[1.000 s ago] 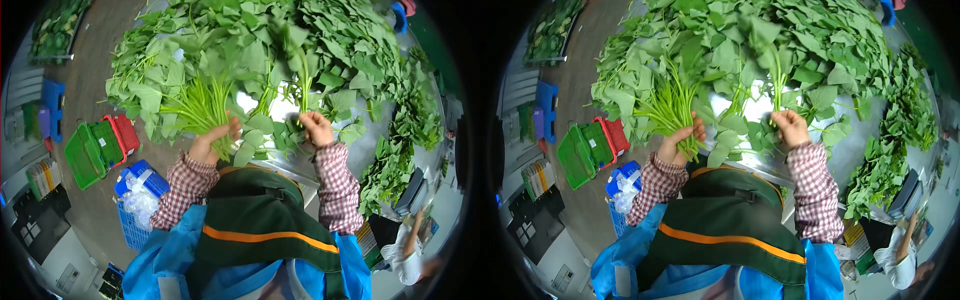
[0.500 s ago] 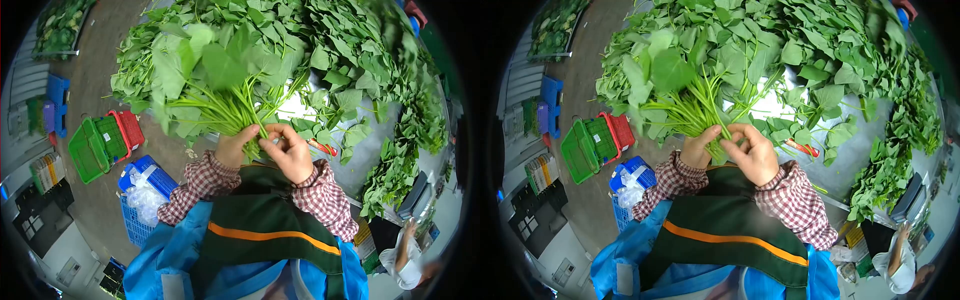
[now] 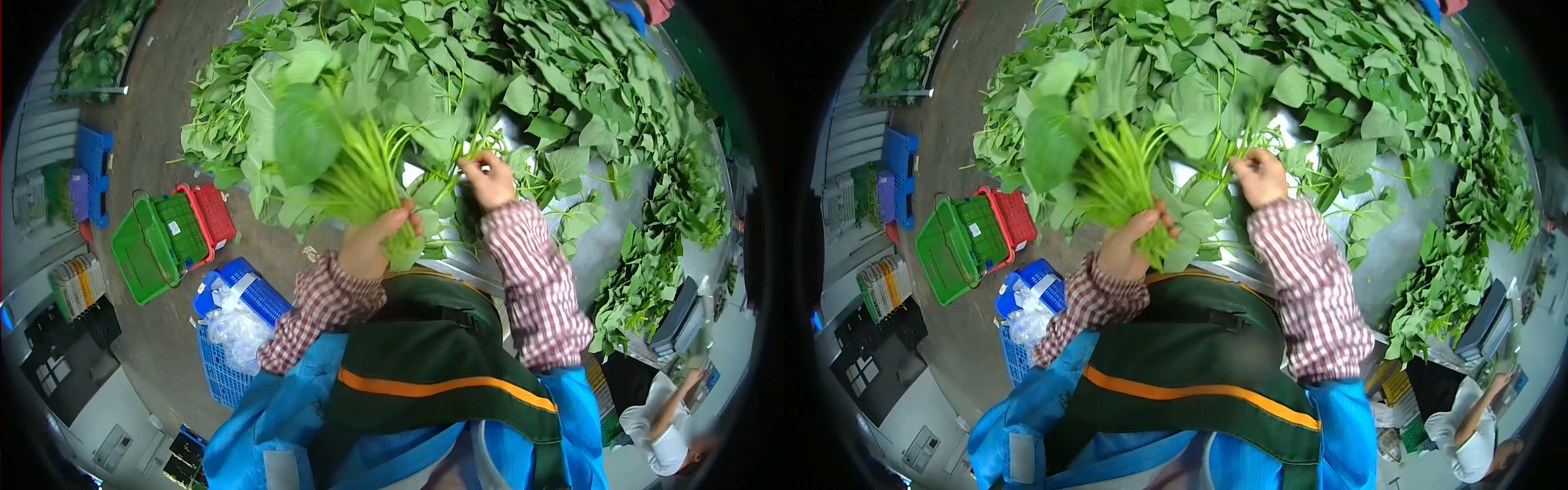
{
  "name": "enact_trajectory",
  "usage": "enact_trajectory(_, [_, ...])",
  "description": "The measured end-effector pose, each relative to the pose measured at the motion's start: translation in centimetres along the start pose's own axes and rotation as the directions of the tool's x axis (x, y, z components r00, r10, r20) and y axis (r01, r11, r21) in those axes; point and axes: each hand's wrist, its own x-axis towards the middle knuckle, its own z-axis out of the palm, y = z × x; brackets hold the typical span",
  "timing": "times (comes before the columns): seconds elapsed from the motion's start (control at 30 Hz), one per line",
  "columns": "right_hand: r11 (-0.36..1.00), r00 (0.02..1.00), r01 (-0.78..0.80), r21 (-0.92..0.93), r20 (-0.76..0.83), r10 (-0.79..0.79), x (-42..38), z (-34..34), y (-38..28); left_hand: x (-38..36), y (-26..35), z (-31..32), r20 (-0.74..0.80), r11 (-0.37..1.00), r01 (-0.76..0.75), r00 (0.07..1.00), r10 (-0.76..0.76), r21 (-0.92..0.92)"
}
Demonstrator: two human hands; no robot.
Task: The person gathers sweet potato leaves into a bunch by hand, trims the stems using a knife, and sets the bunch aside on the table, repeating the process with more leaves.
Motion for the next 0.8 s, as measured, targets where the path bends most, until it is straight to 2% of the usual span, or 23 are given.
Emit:
enact_trajectory(0.03, [0.933,0.992,-0.128,0.337,0.029,0.126,-1.4,-1.4,-3.1,0.0,0.3,-0.2,0.048,0.999,-0.026,0.998,0.027,-0.036])
enact_trajectory(0.07, [0.865,0.993,-0.082,0.495,-0.032,0.112,-3.2,-3.0,-6.1,0.2,0.5,-0.2,0.028,0.999,-0.025,0.999,0.024,0.020])
enact_trajectory(0.1, [0.859,0.993,-0.050,0.509,-0.065,0.097,-4.1,-4.3,-6.9,0.3,0.8,-0.1,-0.001,0.997,-0.020,1.000,0.020,0.074])
enact_trajectory(0.17, [0.919,0.990,-0.113,0.378,-0.031,0.135,-3.9,-4.9,-6.8,-0.3,0.9,0.2,-0.046,0.992,0.014,0.999,-0.009,0.127])
enact_trajectory(0.2, [0.911,0.997,-0.071,0.407,0.016,0.070,-3.8,-4.1,-7.1,0.3,0.7,0.9,-0.049,0.993,0.015,0.999,-0.009,0.118])
enact_trajectory(0.23, [0.904,0.996,-0.089,0.419,0.057,0.072,-4.3,-2.6,-7.7,0.8,0.4,1.7,-0.054,0.994,0.011,0.999,-0.005,0.106])
enact_trajectory(0.3, [0.878,0.971,-0.108,0.467,0.240,-0.007,-6.0,1.0,-9.7,0.7,-0.4,1.9,-0.034,0.992,0.004,0.999,0.001,0.126])
enact_trajectory(0.37, [0.866,0.985,-0.151,0.476,0.147,0.090,-5.0,0.1,-10.6,1.0,-1.0,1.1,0.039,0.987,-0.014,0.999,0.008,0.160])
enact_trajectory(0.4, [0.858,0.984,-0.179,0.481,0.105,0.146,-4.3,-0.4,-10.7,0.4,-0.7,1.2,-0.091,0.992,0.034,0.996,-0.023,0.118])
enact_trajectory(0.43, [0.881,0.989,-0.113,0.460,-0.033,0.144,-2.5,-1.6,-8.2,0.2,-0.4,1.0,-0.097,0.996,0.023,0.995,-0.015,0.082])
enact_trajectory(0.5, [0.930,0.943,-0.331,0.161,0.069,0.324,0.5,-1.5,-4.2,0.5,0.2,0.6,-0.101,1.000,-0.016,0.995,0.018,0.018])
enact_trajectory(0.53, [0.981,0.992,-0.113,-0.155,0.033,0.119,1.3,0.5,-0.8,0.7,0.5,0.5,-0.069,0.999,-0.022,0.997,0.025,0.033])
enact_trajectory(0.57, [0.883,0.994,0.109,-0.456,0.064,-0.090,1.1,2.1,-0.3,0.5,0.7,0.6,-0.072,1.000,-0.019,0.997,0.019,0.009])
enact_trajectory(0.6, [0.910,0.981,0.194,-0.367,0.098,-0.169,1.2,2.6,0.0,0.1,0.9,0.7,-0.075,1.000,-0.015,0.997,0.014,-0.015])
enact_trajectory(0.63, [0.994,0.991,0.070,-0.082,0.117,-0.060,0.6,1.6,0.5,0.0,1.2,0.7,-0.078,0.999,-0.009,0.997,0.006,-0.041])
enact_trajectory(0.67, [0.976,0.985,-0.076,0.203,0.169,0.042,-1.5,-0.7,-3.5,0.1,1.4,0.5,-0.071,0.998,-0.014,0.997,0.009,-0.064])
enact_trajectory(0.73, [0.915,0.974,-0.180,0.362,0.199,0.113,-1.6,-3.1,-3.0,-0.1,1.4,-0.1,-0.066,0.993,-0.028,0.998,0.021,-0.117])
enact_trajectory(0.8, [0.991,0.991,-0.107,0.084,0.092,0.099,-1.5,-5.5,-2.2,-0.3,1.5,0.3,-0.150,0.997,-0.029,0.989,0.019,-0.070])
